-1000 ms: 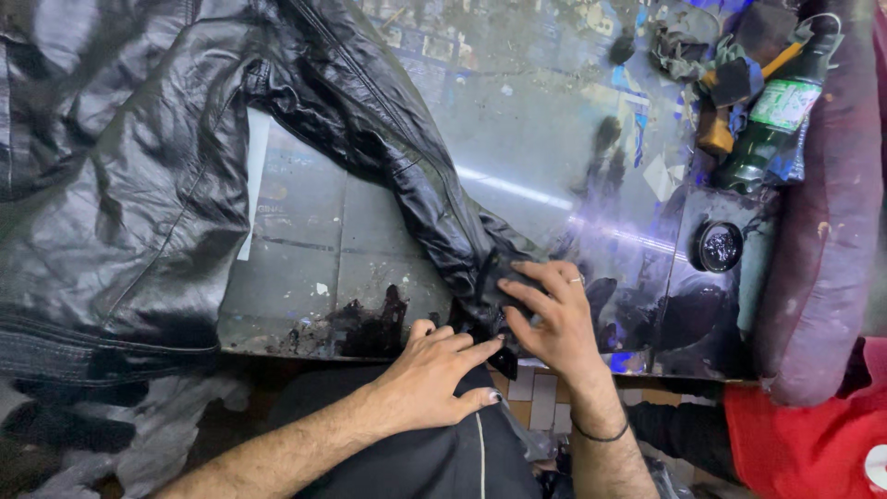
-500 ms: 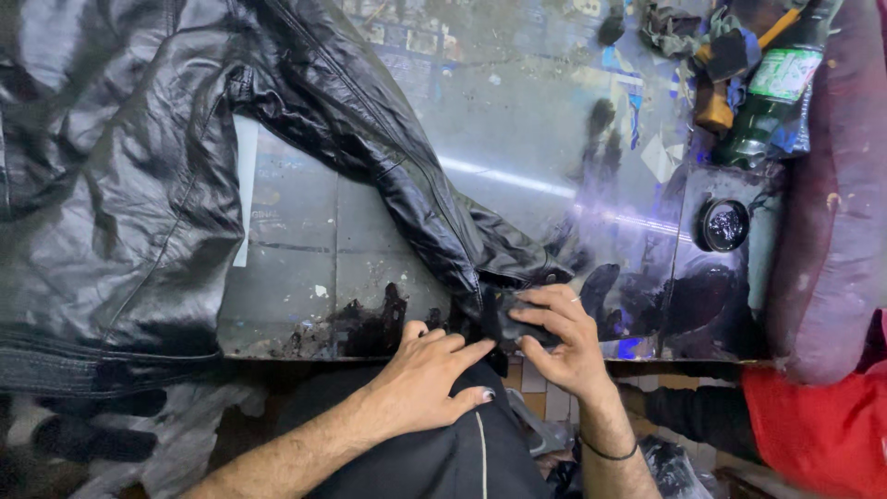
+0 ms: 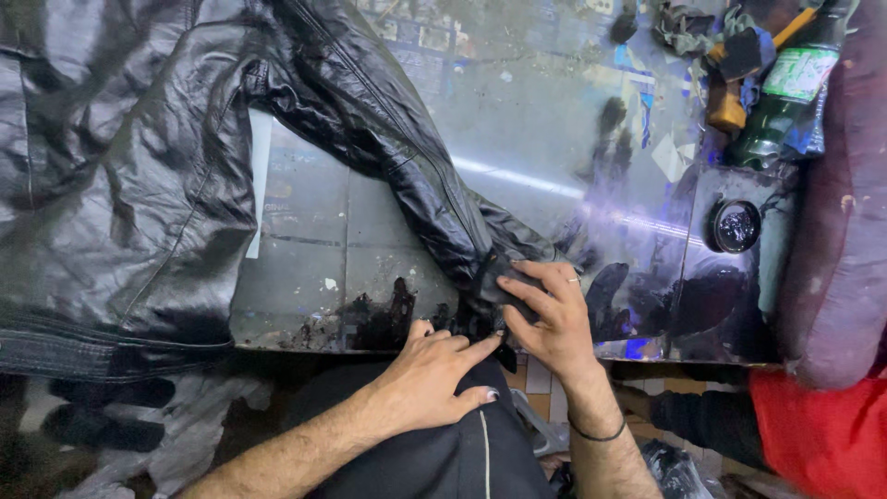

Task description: The person wipes a black leather jacket with a dark cloth, focusing on the sleeves and cuffs. They repeatedly rub the surface, repositioning the jacket to reach different areas. The jacket remains on the workbench throughout.

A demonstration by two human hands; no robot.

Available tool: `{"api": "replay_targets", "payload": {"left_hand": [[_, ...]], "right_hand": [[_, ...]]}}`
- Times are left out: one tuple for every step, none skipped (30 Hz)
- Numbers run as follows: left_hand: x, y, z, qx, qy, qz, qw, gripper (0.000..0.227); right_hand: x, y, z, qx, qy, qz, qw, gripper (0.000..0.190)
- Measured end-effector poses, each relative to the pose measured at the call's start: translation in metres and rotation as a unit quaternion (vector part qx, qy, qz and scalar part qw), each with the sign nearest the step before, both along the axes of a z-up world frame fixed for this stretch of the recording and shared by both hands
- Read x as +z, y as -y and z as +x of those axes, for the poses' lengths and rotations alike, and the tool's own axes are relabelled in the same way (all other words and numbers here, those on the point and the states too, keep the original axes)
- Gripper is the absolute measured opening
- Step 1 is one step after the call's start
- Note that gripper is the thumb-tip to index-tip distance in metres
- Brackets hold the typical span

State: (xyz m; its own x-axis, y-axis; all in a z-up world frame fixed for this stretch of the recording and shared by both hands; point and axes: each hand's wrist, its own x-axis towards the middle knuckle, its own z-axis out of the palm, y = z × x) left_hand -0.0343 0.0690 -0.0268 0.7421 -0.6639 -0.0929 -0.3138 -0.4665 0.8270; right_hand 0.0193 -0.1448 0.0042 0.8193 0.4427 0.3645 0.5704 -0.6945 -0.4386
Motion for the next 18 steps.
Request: {"api": "replay_targets", "payload": {"left_hand": [[-0.001, 0.000, 0.001, -0.007, -0.012, 0.005, 1.000, 0.074], [-0.001, 0.000, 0.001, -0.011, -0.027, 0.009, 1.000, 0.074], [-0.003, 0.000, 0.000, -0.005, -0.013, 0.002, 1.000, 0.074], [-0.004, 0.000, -0.002, 0.001, -0.002, -0.004, 1.000, 0.074], [-0.004, -0.001, -0.003, 0.008, 0.010, -0.010, 1.000, 0.074], [-0.005, -0.001, -0.003, 0.006, 0.010, -0.008, 1.000, 0.074], [-0.005, -0.001, -0.002, 0.005, 0.009, -0.005, 1.000, 0.073], [-0.005, -0.001, -0.001, 0.003, 0.009, -0.005, 1.000, 0.073], [-0.005, -0.001, 0.000, 0.000, 0.007, -0.005, 1.000, 0.073], [-0.005, -0.003, -0.001, -0.001, 0.004, -0.005, 1.000, 0.073], [-0.005, -0.004, -0.002, -0.001, 0.000, -0.005, 1.000, 0.073], [-0.005, -0.005, -0.001, 0.000, 0.002, -0.006, 1.000, 0.071], [-0.004, -0.005, -0.001, 0.002, 0.004, -0.007, 1.000, 0.070], [-0.004, -0.005, -0.001, 0.001, 0.006, -0.008, 1.000, 0.068], [-0.005, -0.006, 0.001, 0.001, 0.011, -0.010, 1.000, 0.069], [-0.005, -0.006, 0.000, 0.000, 0.014, -0.013, 1.000, 0.070], [-0.005, -0.006, 0.000, -0.002, 0.018, -0.015, 1.000, 0.070], [-0.005, -0.006, 0.000, -0.003, 0.019, -0.012, 1.000, 0.069]], "right_hand": [[0.001, -0.002, 0.002, -0.017, 0.025, 0.002, 1.000, 0.038], [0.002, -0.002, 0.004, -0.032, 0.047, 0.004, 0.998, 0.037], [0.003, -0.001, 0.005, -0.047, 0.069, 0.006, 0.996, 0.037], [0.003, -0.001, 0.004, -0.028, 0.060, -0.007, 0.998, 0.037], [0.004, 0.000, 0.003, -0.008, 0.051, -0.021, 0.998, 0.038], [0.004, 0.001, 0.001, 0.009, 0.045, -0.034, 0.998, 0.038], [0.004, 0.003, -0.001, 0.006, 0.038, -0.021, 0.999, 0.038], [0.005, 0.006, -0.005, 0.002, 0.031, -0.008, 0.999, 0.038], [0.005, 0.008, -0.009, -0.002, 0.024, 0.004, 1.000, 0.039], [0.003, 0.010, -0.015, -0.004, 0.014, 0.010, 1.000, 0.038], [0.002, 0.011, -0.021, -0.006, 0.004, 0.016, 1.000, 0.038], [0.001, 0.014, -0.025, -0.009, -0.004, 0.024, 1.000, 0.038], [-0.001, 0.018, -0.028, -0.017, -0.006, 0.030, 0.999, 0.038], [-0.003, 0.021, -0.031, -0.026, -0.007, 0.035, 0.999, 0.038], [-0.005, 0.023, -0.034, -0.036, -0.007, 0.041, 0.998, 0.039], [-0.007, 0.026, -0.038, -0.044, -0.013, 0.053, 0.998, 0.039], [-0.009, 0.027, -0.041, -0.052, -0.020, 0.065, 0.996, 0.038], [-0.012, 0.027, -0.045, -0.061, -0.024, 0.078, 0.995, 0.038]]}}
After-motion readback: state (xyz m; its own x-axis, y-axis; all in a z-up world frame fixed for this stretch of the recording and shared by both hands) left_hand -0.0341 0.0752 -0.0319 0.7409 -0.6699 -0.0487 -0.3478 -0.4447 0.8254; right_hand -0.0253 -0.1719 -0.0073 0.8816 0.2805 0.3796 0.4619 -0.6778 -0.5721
